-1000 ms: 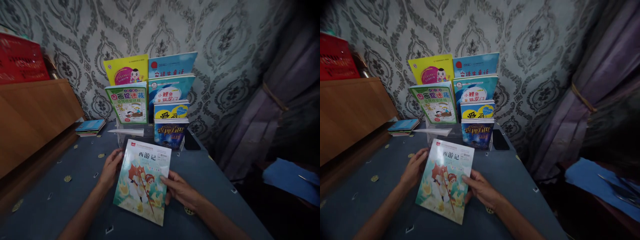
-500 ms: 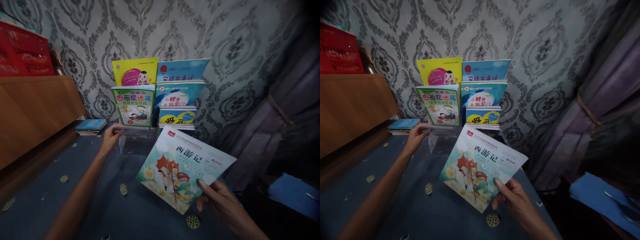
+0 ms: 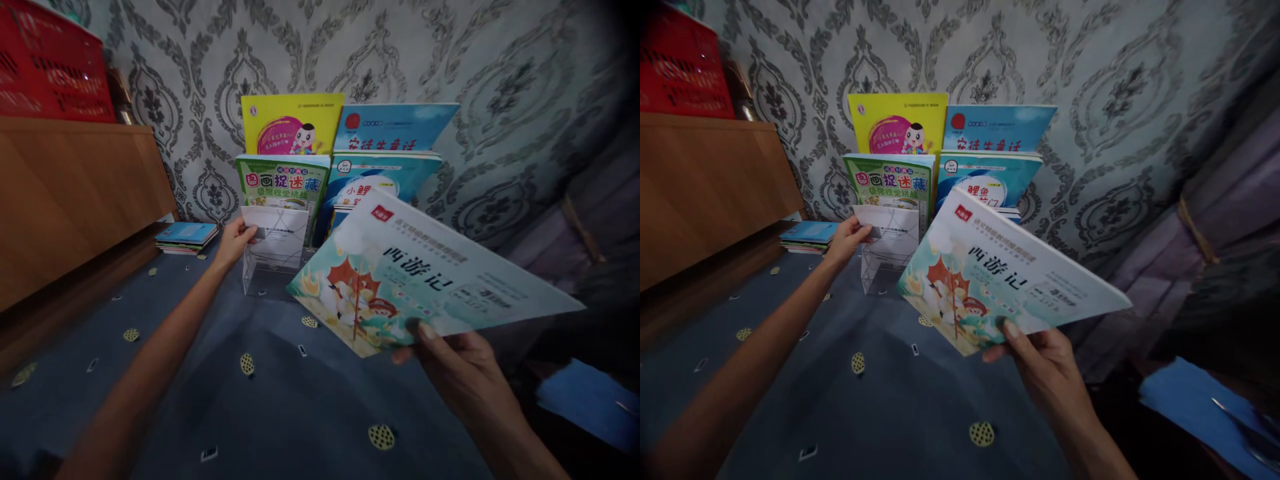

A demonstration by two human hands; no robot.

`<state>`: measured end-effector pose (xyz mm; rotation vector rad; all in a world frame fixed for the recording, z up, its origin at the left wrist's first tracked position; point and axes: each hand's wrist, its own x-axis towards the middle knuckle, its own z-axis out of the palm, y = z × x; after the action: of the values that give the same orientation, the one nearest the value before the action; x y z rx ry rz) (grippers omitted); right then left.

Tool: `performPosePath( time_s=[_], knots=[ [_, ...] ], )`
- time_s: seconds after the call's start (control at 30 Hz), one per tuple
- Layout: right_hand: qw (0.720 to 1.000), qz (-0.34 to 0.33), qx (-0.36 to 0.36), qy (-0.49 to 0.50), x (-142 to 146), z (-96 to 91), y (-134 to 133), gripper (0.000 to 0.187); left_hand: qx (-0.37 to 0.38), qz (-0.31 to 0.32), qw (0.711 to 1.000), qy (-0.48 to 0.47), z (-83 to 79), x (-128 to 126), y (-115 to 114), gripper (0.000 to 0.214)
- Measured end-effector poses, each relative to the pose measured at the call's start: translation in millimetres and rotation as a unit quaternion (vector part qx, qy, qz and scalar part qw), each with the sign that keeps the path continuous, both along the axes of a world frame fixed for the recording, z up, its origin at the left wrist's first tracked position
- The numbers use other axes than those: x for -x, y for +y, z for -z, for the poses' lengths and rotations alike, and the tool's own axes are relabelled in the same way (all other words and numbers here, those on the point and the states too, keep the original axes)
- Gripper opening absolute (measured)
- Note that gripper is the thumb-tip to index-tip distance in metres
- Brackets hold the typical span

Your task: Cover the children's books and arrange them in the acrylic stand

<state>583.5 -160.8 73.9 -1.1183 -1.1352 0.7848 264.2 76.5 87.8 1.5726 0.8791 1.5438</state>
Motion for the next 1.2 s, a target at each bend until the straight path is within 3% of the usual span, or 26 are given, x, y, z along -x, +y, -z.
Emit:
performPosePath(
  time_s=[0.17,0.37,0.7,0.87,1.07,1.2],
  knots=[
    [0.993,0.052,-0.105,0.032,16,-36.9,12,0.033,0.004,0.013,1.0,-0.001,1.3,2,-2,0.046],
    [0.96,0.092,-0.263,0.025,29,-72.4,26,0.023,0.0,0.031,0.999,-0.013,5.3,7,-5,0.05],
    [0.972,0.0,-0.235,-0.006,39,-78.0,68,0.035,0.001,0.042,0.999,-0.023,10.8,11,-21,0.043],
    [0.975,-0.037,-0.219,-0.007,45,-82.7,76,0.043,0.007,0.032,0.999,-0.03,8.1,9,-26,0.043],
    [0.984,-0.039,-0.172,0.021,42,-84.7,77,0.058,-0.002,0.029,0.999,-0.033,4.9,6,-28,0.044],
    [0.98,-0.01,-0.192,0.046,36,-84.5,75,0.057,-0.004,0.029,0.999,-0.029,4.5,5,-24,0.046]
  ],
)
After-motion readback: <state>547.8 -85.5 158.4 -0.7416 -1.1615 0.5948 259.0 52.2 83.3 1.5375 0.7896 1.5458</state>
